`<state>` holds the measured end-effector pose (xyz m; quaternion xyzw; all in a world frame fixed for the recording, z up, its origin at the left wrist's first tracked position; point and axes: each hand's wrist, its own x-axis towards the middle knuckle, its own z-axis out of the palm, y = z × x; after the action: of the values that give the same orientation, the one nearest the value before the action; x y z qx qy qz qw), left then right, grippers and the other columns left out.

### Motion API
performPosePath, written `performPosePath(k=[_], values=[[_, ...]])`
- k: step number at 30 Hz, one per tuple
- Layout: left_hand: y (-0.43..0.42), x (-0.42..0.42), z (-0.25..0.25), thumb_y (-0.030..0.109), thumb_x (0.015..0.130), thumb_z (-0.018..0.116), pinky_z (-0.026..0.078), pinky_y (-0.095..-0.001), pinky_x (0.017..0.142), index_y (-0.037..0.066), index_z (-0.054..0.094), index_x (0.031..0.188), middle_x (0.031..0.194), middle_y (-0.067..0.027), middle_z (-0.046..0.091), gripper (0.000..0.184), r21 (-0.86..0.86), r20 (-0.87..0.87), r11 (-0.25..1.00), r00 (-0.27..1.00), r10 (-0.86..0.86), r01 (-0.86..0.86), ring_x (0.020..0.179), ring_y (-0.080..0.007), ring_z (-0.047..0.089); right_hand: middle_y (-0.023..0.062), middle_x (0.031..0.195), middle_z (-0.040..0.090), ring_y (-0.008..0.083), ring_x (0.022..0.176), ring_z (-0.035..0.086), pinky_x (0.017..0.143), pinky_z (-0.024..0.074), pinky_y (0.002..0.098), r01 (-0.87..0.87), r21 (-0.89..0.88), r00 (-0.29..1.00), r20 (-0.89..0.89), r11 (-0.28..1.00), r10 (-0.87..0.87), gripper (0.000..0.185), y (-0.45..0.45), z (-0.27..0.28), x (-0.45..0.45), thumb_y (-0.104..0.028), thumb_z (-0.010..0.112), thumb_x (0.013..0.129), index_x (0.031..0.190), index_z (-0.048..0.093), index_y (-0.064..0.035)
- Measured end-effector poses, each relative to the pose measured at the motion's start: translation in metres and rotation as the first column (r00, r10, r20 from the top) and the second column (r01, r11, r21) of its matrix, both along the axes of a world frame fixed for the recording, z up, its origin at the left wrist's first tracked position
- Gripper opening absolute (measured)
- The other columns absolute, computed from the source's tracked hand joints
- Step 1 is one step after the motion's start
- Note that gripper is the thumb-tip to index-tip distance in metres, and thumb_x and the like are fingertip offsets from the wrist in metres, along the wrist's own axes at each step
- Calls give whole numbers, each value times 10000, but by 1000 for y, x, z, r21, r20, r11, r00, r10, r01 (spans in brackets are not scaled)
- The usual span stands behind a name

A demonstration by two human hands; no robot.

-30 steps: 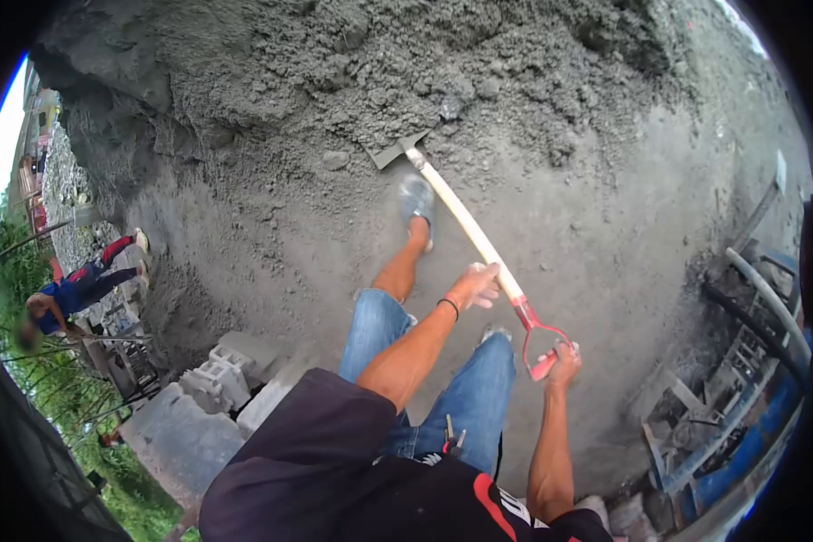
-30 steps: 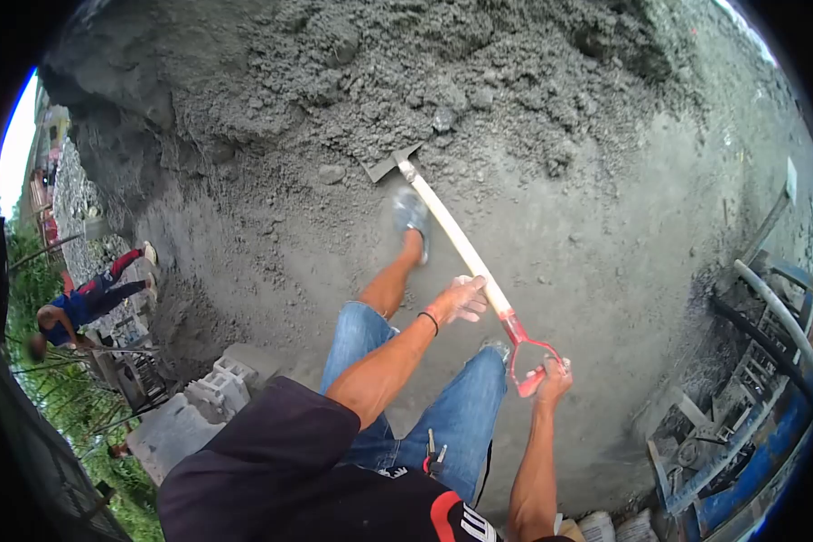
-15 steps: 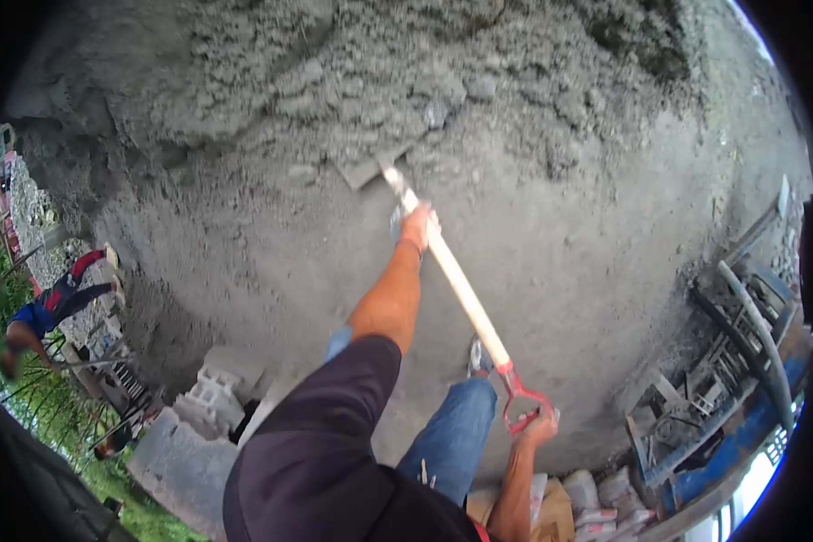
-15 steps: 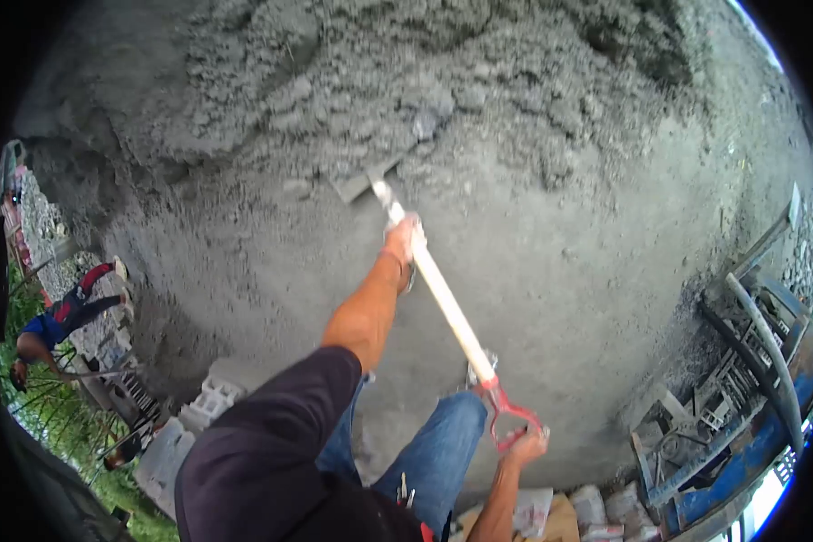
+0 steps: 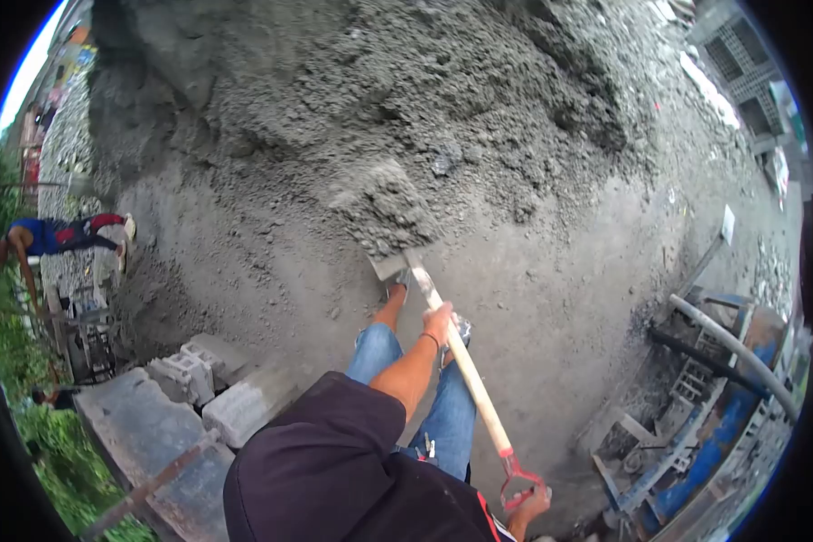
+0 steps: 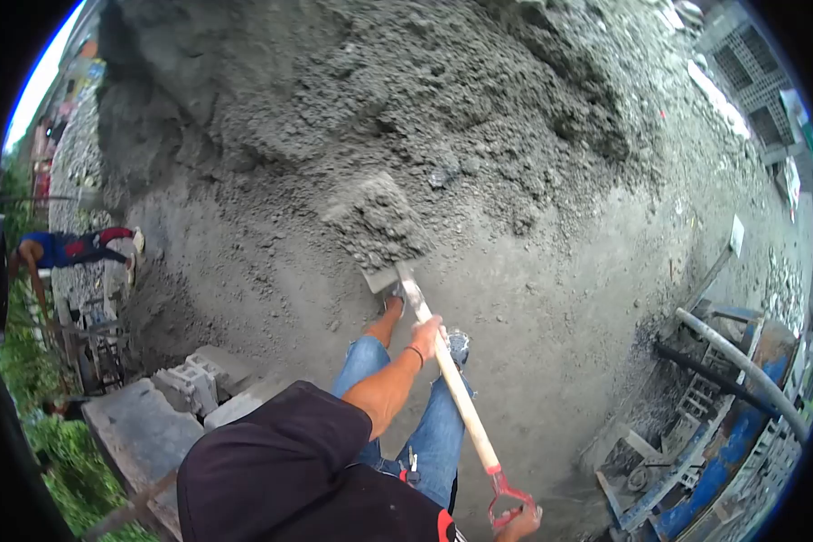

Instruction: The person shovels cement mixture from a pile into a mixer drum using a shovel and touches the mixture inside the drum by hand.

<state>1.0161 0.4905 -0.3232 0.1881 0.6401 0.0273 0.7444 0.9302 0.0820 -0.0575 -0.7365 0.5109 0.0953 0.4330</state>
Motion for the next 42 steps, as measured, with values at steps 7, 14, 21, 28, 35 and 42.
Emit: performPosePath(k=[7,14,21,28,35,42], values=[[-125,-67,109,240,853,630,502,-385,436,69,526,866,625,-94,551,201,-185,15,980,997,80,-76,498,-216,564,-6,525,384,117,399,383,333,320,284,-59,-231,998,-7,971,59,135,-121,131,-48,-203,546,789,732,597,-92],[-122,-166,159,203,808,666,503,-393,481,105,493,836,656,-55,542,201,-274,18,930,965,260,-245,522,-193,561,-10,522,380,113,396,378,331,314,280,-285,-308,954,4,907,301,144,-110,200,-77,-214,549,786,722,599,-95],[36,-327,228,226,822,664,475,-376,440,105,483,762,590,-44,511,227,-9,111,807,801,588,-590,463,-180,523,-13,519,376,109,393,374,329,309,277,-598,11,795,142,802,590,154,11,146,-101,-224,551,783,711,600,-97],[246,-549,429,226,844,605,441,-366,397,106,496,624,505,-70,489,273,526,412,375,615,673,-763,401,-223,492,-22,507,391,88,387,377,337,311,247,-768,494,612,378,408,694,249,283,141,-150,-280,555,808,676,588,-71],[295,-755,624,220,869,588,439,-342,422,125,462,747,539,-32,484,199,457,826,-91,384,412,-885,430,-180,482,78,667,571,137,553,534,514,420,256,-955,214,151,946,-204,286,164,474,278,-246,-135,676,807,842,548,-38],[204,-806,605,263,891,559,447,-299,410,151,438,723,558,6,475,236,393,886,-386,232,401,-835,440,-150,489,94,706,545,246,690,562,673,477,420,-741,-540,-429,838,-398,-338,207,500,315,-259,-122,671,757,705,497,-23]])
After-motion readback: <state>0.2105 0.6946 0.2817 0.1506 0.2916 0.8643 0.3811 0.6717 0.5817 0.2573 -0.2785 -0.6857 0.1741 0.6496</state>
